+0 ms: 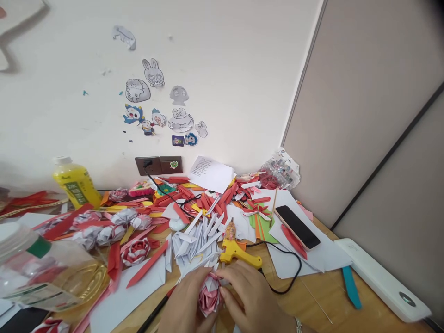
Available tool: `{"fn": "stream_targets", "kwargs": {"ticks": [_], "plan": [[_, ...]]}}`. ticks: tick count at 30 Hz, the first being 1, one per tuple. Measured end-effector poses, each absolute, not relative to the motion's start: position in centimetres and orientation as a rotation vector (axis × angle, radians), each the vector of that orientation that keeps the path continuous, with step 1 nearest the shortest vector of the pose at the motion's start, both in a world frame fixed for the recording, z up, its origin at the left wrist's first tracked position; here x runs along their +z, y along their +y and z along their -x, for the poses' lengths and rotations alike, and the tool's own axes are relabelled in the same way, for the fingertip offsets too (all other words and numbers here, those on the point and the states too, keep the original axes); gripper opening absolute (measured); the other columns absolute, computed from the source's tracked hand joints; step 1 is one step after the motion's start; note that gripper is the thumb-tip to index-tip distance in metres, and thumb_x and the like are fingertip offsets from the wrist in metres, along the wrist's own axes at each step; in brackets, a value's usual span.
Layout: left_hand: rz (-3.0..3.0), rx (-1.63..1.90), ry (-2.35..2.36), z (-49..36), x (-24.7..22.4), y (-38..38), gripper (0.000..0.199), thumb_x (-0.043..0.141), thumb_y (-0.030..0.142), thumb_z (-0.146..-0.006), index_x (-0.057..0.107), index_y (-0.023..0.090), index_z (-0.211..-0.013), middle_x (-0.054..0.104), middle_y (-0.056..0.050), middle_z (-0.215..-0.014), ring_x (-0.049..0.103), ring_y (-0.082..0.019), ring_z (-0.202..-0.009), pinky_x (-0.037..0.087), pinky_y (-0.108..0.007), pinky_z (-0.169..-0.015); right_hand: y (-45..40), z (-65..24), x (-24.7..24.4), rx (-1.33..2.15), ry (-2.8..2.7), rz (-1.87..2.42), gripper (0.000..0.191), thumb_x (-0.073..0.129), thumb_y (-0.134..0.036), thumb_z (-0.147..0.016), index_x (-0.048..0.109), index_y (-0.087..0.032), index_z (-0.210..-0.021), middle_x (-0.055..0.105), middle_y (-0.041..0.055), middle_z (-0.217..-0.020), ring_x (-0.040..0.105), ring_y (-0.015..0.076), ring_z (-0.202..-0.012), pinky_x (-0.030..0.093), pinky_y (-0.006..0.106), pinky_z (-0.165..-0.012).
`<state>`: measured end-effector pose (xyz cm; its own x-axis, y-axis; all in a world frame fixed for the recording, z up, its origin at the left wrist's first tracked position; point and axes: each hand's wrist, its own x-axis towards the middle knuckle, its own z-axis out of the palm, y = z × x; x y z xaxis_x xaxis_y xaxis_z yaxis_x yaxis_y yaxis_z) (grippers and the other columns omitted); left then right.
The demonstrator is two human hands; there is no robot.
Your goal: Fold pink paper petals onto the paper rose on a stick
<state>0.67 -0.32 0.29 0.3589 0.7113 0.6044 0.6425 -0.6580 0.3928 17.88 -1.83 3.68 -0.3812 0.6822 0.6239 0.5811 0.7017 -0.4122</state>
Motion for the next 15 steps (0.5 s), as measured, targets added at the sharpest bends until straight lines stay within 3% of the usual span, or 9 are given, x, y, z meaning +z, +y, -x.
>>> {"fn": "stream_targets", "kwargs": {"ticks": [15], "plan": [[-2.561, 1.132, 1.224, -0.48, 0.44, 0.04, 0.041, 0.062, 0.024, -0.074, 0.046, 0.022, -0.112, 0.073, -0.009, -0.1, 0.07, -0.023, -0.086, 0.058, -0.03, -0.069, -1.72, -17.84, 3.58, 0.142, -2.055, 0.983, 0.026, 0.04, -0.013, -0.083, 0.051, -0.017, -0.106, 0.061, 0.0063, -0.09, 0.055, 0.0198, -0.077, 0.045, 0.03, -0.068]]}}
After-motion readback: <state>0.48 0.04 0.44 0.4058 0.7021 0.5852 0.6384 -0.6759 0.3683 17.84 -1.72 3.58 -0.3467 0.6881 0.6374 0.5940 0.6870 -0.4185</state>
